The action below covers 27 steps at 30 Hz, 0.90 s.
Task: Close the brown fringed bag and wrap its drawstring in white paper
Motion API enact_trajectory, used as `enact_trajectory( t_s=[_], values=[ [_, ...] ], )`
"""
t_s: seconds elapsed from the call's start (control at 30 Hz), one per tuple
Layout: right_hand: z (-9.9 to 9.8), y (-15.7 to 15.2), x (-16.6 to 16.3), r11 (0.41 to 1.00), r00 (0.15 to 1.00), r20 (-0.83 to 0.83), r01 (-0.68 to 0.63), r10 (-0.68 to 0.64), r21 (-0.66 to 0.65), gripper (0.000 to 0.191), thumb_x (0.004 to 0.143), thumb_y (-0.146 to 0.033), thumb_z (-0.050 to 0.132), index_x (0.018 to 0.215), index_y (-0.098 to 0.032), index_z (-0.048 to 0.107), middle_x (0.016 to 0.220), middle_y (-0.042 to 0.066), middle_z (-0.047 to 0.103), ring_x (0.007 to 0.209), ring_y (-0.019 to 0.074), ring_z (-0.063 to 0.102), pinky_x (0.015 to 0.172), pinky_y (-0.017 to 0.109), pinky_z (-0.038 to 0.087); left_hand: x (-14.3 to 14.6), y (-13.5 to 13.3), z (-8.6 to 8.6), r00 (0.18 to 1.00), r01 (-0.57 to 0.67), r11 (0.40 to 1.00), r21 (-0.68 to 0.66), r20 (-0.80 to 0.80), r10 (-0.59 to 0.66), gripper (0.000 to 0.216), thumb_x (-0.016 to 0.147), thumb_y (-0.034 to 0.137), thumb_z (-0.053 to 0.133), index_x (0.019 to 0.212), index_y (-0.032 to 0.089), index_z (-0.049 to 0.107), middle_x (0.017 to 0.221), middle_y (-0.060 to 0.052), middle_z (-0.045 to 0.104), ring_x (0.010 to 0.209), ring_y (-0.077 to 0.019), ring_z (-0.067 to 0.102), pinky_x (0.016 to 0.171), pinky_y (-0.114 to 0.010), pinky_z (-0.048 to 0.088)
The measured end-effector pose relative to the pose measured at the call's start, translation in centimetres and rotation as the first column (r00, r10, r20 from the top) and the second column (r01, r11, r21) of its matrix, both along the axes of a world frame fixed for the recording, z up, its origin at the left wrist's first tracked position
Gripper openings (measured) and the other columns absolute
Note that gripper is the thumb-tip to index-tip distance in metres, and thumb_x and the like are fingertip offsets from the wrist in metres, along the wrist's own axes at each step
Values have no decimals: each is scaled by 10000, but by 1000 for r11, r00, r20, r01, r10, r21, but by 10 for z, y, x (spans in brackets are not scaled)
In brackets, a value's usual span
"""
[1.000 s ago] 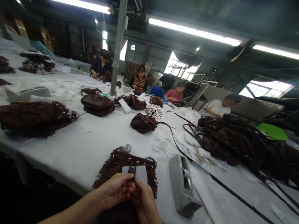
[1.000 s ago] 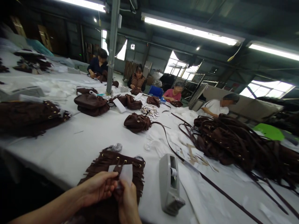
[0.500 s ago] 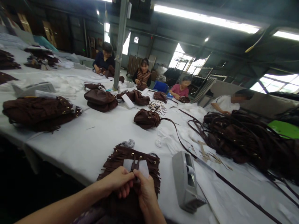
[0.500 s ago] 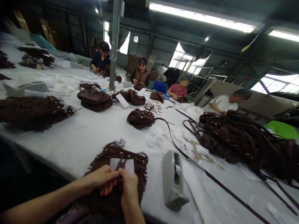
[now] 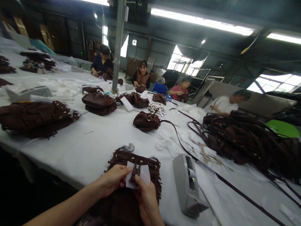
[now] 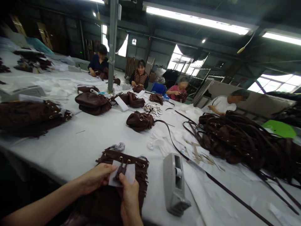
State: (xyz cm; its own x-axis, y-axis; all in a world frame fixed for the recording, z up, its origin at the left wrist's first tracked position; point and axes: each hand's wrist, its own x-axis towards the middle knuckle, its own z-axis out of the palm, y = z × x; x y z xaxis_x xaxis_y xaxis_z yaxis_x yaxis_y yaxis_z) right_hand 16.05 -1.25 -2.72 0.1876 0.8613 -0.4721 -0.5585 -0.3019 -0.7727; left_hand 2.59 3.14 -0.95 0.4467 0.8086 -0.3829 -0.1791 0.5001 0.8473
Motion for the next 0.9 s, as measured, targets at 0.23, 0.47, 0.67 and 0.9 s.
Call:
enact_trajectory(
  t_s=[0.23, 0.47, 0.67, 0.9],
  values=[
    [-2, -3, 8, 977, 909, 410, -148, 75, 150, 381, 711, -374, 696, 979, -103, 690, 970, 117, 719, 925, 289, 653, 831, 377, 510, 19, 0, 3, 997, -74, 991, 113, -16, 76, 355, 663, 425, 731, 831, 118, 668, 803, -69, 688, 819, -230, 615, 732, -299, 468],
    [0, -6, 11, 981, 613, 788, -108, -61, 160, 395, 746, -307, 607, 1105, -151, 654, 1066, 104, 686, 998, 276, 620, 879, 351, 481, 25, -2, 0, 996, -60, 984, -167, 56, 70, 489, 615, 408, 740, 1000, 156, 574, 923, -88, 680, 773, -225, 637, 718, -391, 519],
    [-8, -14, 14, 957, 446, 886, -179, -128, 229, 235, 834, -334, 553, 984, -228, 700, 903, 43, 681, 845, 204, 637, 755, 275, 495, 32, -3, -15, 996, -90, 995, -33, -20, 89, 392, 678, 455, 653, 878, 121, 605, 787, -80, 666, 688, -198, 608, 650, -327, 499],
    [-21, -19, 14, 872, 290, 917, -325, -275, 365, 208, 884, -249, 532, 1013, -230, 695, 797, 37, 612, 718, 160, 602, 660, 245, 485, 31, -4, -39, 949, -183, 942, 282, -201, 244, 252, 694, 393, 649, 704, 141, 640, 697, -41, 644, 704, -219, 583, 642, -273, 443]
  ],
)
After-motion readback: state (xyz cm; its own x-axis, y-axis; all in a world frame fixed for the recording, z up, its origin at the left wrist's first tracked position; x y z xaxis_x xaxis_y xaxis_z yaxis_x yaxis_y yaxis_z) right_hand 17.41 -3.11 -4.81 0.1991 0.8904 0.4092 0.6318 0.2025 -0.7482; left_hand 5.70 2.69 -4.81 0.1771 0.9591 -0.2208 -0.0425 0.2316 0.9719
